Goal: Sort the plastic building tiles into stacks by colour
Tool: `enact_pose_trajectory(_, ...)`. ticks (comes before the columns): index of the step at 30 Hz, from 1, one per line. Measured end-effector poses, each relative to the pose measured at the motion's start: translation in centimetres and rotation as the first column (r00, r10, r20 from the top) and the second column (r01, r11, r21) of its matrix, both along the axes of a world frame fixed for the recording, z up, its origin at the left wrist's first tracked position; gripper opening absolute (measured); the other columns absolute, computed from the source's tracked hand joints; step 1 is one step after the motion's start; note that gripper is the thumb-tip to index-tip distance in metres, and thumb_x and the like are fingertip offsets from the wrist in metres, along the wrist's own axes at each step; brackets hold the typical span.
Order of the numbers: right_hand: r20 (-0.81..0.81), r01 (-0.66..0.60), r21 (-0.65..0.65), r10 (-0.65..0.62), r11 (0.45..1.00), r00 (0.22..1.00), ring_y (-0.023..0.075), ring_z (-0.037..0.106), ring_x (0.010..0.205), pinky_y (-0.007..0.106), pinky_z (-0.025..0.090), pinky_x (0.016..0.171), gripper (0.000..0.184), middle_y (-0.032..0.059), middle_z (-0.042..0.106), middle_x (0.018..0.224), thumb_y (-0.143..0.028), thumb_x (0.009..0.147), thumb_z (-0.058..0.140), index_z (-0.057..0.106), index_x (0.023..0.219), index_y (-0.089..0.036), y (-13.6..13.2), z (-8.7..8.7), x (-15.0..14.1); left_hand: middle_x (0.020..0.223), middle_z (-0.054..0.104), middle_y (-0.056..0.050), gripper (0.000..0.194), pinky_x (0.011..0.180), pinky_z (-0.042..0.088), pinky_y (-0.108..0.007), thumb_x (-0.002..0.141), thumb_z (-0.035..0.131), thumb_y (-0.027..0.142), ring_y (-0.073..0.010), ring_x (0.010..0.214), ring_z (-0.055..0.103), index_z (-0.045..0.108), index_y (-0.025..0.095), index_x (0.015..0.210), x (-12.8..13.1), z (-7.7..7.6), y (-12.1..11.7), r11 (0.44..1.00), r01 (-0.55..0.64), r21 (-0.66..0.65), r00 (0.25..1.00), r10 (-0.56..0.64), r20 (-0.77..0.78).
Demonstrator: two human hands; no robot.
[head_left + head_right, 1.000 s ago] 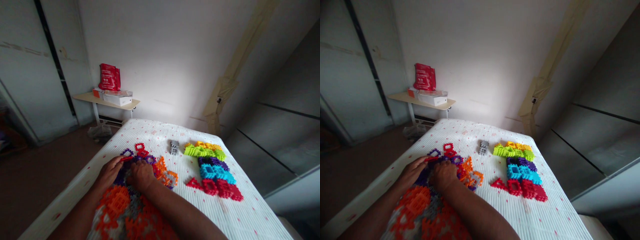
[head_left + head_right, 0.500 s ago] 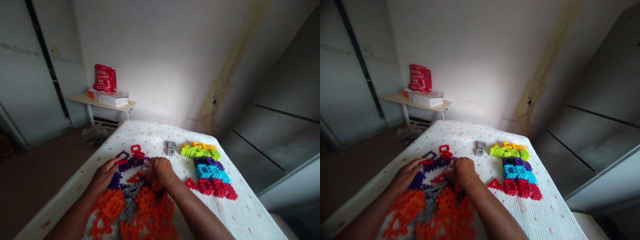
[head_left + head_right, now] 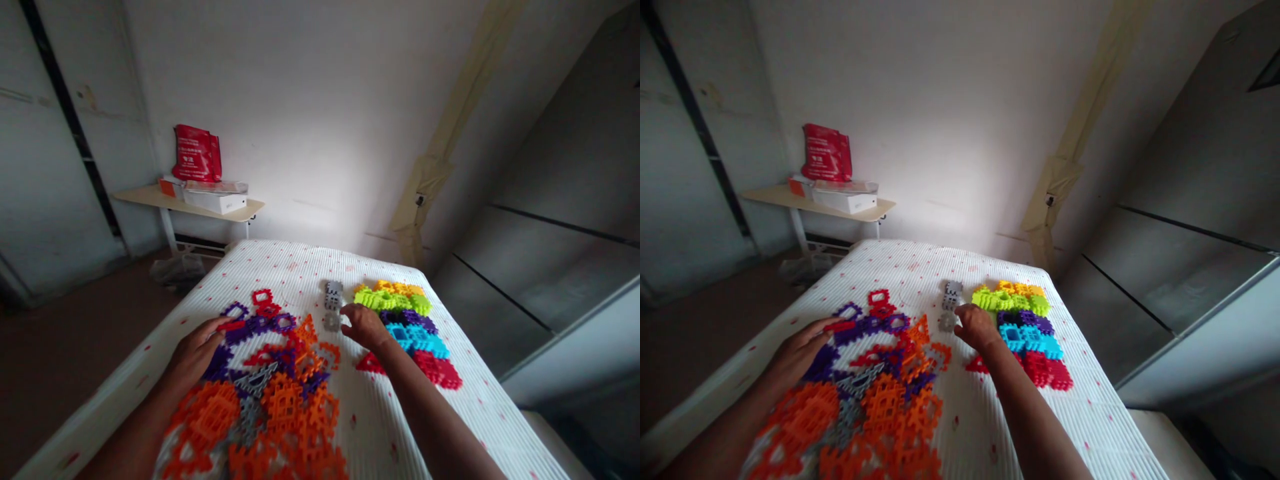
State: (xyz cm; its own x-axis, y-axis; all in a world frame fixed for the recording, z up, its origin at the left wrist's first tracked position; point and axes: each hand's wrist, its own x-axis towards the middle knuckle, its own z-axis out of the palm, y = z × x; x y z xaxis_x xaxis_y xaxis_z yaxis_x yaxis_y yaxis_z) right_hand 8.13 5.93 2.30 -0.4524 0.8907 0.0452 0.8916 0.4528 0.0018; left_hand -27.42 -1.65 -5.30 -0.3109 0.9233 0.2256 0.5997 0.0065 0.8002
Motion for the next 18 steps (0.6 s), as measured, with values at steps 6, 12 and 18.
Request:
enact_pose_trajectory(6, 0.006, 0.204, 0.054, -0.205, 0.977, 0.979, 0.0228, 0.067, 0.084, 0.028, 0.046, 0.069, 0.023, 0.0116, 0.071, 0.090, -0.031, 0.088, 0.049, 0.062, 0.099, -0.015, -1.2, -0.7, -1.4, 0.112, 0.069, -0.006, 0.046, 0.097, 0.044, -0.035, 0.072, 0.045, 0.044, -0.0270, 0.109, 0.061, 0.067, 0.022, 0.104, 0.1, 0.2, -0.1, 1.000, 0.019, -0.024, 1.000, -0.019, 0.015)
enact_pose_trajectory(12, 0.001, 0.319, 0.081, -0.320, 0.944, 0.947, 0.0264, 0.067, 0.084, 0.030, 0.048, 0.067, 0.041, 0.0149, 0.069, 0.093, -0.043, 0.081, 0.058, 0.059, 0.108, -0.013, -2.3, -1.8, -4.4, 0.115, 0.068, -0.007, 0.048, 0.100, 0.042, -0.038, 0.072, 0.044, 0.046, -0.0277, 0.110, 0.060, 0.067, 0.021, 0.107, 0.1, 0.3, -0.2, 0.999, 0.016, -0.040, 1.000, -0.015, 0.023)
enact_pose_trajectory(18, -0.016, 0.356, 0.063, -0.356, 0.932, 0.935, 0.0271, 0.068, 0.084, 0.031, 0.049, 0.066, 0.038, 0.0173, 0.068, 0.093, -0.030, 0.078, 0.060, 0.057, 0.111, -0.010, -2.2, -2.3, -4.9, 0.118, 0.066, -0.007, 0.050, 0.100, 0.041, -0.037, 0.072, 0.043, 0.047, -0.0277, 0.111, 0.059, 0.066, 0.020, 0.108, 0.1, 0.3, -0.2, 0.999, 0.037, -0.034, 0.999, -0.036, 0.029)
